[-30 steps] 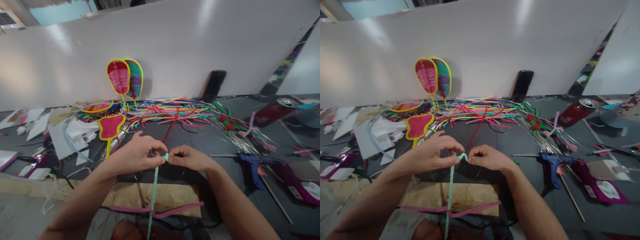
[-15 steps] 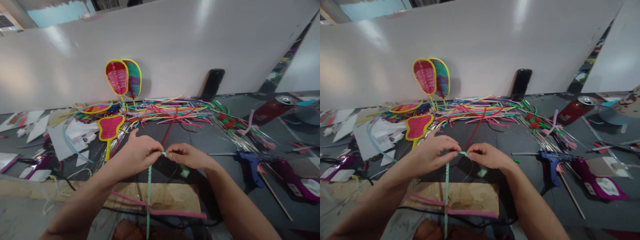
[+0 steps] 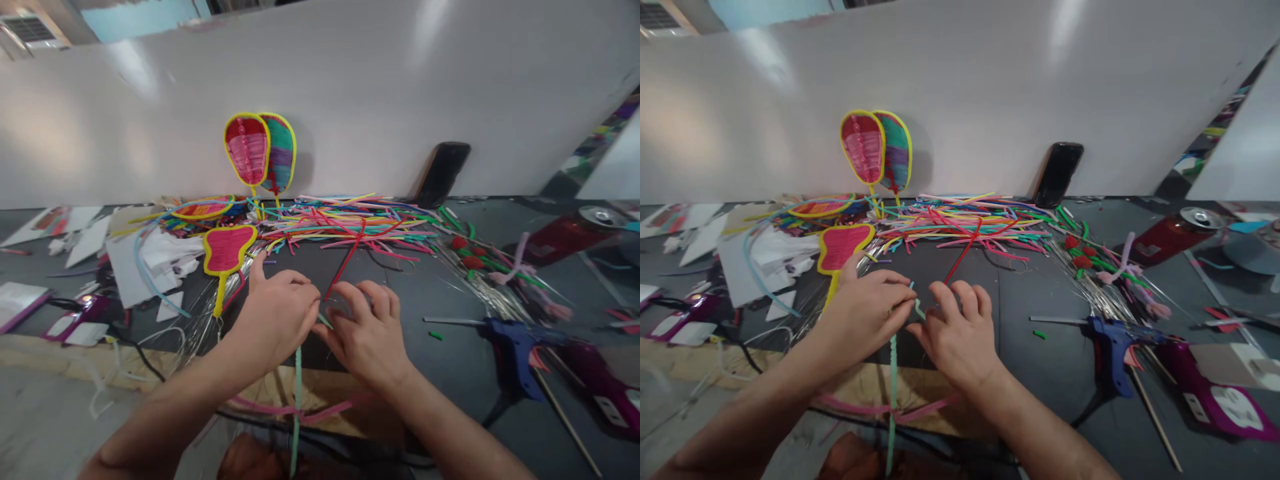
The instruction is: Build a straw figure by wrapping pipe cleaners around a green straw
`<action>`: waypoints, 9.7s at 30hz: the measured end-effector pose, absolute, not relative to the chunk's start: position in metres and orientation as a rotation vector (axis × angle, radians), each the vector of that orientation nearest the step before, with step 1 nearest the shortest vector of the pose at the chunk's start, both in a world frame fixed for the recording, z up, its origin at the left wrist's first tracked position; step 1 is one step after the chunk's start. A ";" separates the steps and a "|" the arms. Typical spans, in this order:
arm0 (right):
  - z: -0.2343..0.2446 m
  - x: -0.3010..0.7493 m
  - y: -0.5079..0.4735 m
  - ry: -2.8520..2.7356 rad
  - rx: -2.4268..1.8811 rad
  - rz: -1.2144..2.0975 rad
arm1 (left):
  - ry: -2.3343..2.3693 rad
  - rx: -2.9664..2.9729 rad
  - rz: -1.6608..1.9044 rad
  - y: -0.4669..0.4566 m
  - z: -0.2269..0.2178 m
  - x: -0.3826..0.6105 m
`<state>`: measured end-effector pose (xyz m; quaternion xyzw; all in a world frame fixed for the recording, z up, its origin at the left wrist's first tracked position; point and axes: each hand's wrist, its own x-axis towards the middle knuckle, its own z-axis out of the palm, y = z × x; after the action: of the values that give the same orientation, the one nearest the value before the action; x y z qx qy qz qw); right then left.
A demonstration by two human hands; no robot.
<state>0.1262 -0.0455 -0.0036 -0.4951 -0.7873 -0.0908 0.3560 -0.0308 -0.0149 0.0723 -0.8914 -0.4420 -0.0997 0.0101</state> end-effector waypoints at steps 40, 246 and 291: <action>0.016 0.147 -0.042 -2.204 -0.663 -0.200 | -1.408 -2.918 -0.287 -0.026 0.089 -0.033; 0.015 0.181 -0.026 -1.614 -0.799 1.015 | -1.324 -3.402 -0.156 0.005 0.057 0.000; -0.007 0.165 -0.012 -1.945 -1.011 0.280 | -1.760 -3.545 -0.784 0.005 0.053 -0.023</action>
<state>0.1650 -0.0116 -0.0066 -0.4086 -0.7864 0.1131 0.4492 -0.0229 0.0054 0.0527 -0.7926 -0.3934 -0.1752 -0.4317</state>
